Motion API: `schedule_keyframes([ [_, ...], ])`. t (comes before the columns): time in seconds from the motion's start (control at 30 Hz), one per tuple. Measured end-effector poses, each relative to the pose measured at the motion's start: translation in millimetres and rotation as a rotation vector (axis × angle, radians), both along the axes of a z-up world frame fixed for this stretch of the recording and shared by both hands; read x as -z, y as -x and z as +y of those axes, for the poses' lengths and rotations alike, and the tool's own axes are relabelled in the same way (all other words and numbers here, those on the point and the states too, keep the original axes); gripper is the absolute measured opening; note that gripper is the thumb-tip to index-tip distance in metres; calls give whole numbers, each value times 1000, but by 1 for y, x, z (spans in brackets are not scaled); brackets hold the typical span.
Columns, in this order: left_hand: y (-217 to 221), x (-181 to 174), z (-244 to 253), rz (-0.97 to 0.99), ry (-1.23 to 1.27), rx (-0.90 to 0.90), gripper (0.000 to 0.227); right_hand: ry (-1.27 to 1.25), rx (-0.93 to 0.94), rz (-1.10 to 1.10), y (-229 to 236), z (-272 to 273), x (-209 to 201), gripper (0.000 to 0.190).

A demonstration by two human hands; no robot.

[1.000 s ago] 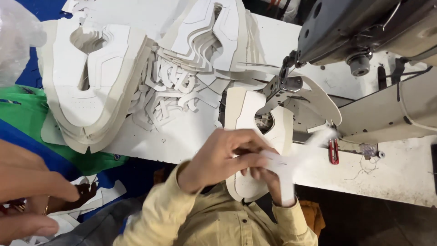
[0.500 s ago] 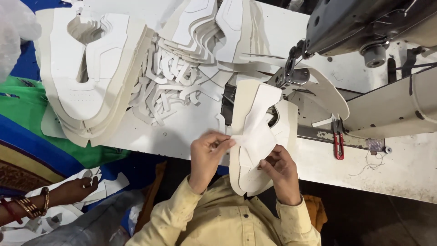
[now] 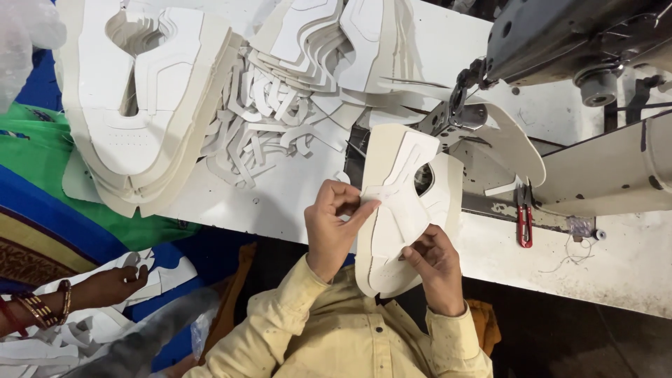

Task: The person aligns white shoe upper pieces with smaller white fabric strips and feeds them into a sewing machine. They guide the material under the presser foot to stitch the components together, then remove the finished piece and repeat the process with new parts.

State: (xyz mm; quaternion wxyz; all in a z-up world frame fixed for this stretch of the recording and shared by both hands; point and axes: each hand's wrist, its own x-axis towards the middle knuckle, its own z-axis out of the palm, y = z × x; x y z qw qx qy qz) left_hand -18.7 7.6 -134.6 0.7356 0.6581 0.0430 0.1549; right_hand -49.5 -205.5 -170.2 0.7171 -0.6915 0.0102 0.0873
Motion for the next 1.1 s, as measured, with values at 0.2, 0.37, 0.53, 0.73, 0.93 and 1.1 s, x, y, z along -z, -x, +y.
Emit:
schedule_keyframes([
  [0.2, 0, -2, -2, -10, 68, 18, 35, -2, 4, -16, 1, 1, 0, 32],
  [0.37, 2, 1, -2, 8, 119, 36, 35, 22, 13, -15, 1, 2, 1, 34],
  [0.53, 1, 4, -2, 36, 126, 23, 30, -4, 6, -16, 0, 3, 2, 34],
  [0.73, -1, 8, -3, 34, 173, 11, 25, 14, 10, -21, 0, 4, 1, 37],
  [0.93, -1, 12, -5, 55, 237, 4, 22, 4, 13, -6, 0, 3, 3, 36],
  [1.1, -1, 16, -7, 76, 275, -5, 21, 9, 7, -13, 1, 4, 4, 33],
])
